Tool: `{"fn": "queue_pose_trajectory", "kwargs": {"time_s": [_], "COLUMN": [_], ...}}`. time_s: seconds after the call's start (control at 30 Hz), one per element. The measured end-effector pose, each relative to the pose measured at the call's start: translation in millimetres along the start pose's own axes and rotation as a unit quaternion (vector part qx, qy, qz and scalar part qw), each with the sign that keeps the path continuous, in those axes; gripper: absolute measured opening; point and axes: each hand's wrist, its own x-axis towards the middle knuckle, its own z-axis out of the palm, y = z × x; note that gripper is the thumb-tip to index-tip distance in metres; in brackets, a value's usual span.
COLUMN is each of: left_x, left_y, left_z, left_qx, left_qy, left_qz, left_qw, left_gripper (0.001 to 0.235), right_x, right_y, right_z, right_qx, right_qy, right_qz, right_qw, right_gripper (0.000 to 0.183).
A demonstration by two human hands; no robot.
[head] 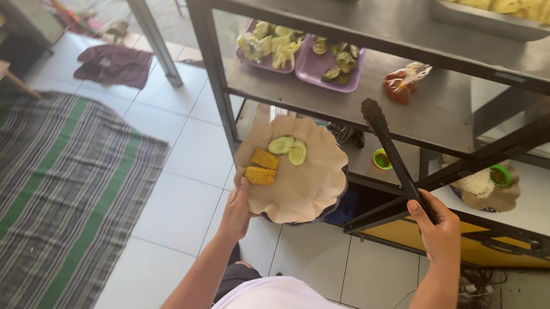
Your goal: The person holds a plate and uses tongs to place sliced cucumbers, fried corn fritters, and pickled vegetables onto the plate from a food display shelf.
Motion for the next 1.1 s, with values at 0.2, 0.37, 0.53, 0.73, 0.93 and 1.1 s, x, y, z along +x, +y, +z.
{"fn": "queue_pose_trajectory", "kwargs": {"time_s": [0.2, 0.37, 0.53, 0.73, 0.93, 1.1], "left_x": [-26, -19, 2, 25, 49, 67], "left_y": [9, 11, 14, 41, 56, 60], "left_z": [-15, -30, -47, -58, -70, -77], "left_qx": [-0.003, 0.002, -0.018, 0.006, 0.015, 0.017], "left_qy": [0.065, 0.054, 0.012, -0.046, -0.104, -0.117], "left_qz": [0.022, 0.074, 0.049, 0.009, -0.028, -0.060], "left_qw": [0.998, 0.996, 0.999, 0.999, 0.994, 0.991], "left_gripper": [0.062, 0.060, 0.058, 0.058, 0.059, 0.058], "right_x": [23, 29, 19, 18, 13, 11], "right_y": [-7, -32, -59, -83, -111, -129], "right_z": [35, 44, 55, 93, 124, 133], "right_qx": [-0.006, -0.121, -0.199, -0.264, -0.315, -0.358], "right_qy": [0.006, 0.034, 0.080, 0.125, 0.131, 0.126], "right_qz": [-0.071, -0.122, -0.092, -0.062, -0.014, 0.024], "right_qw": [0.997, 0.985, 0.972, 0.954, 0.940, 0.925], "right_gripper": [0.049, 0.050, 0.047, 0.049, 0.053, 0.050]}}
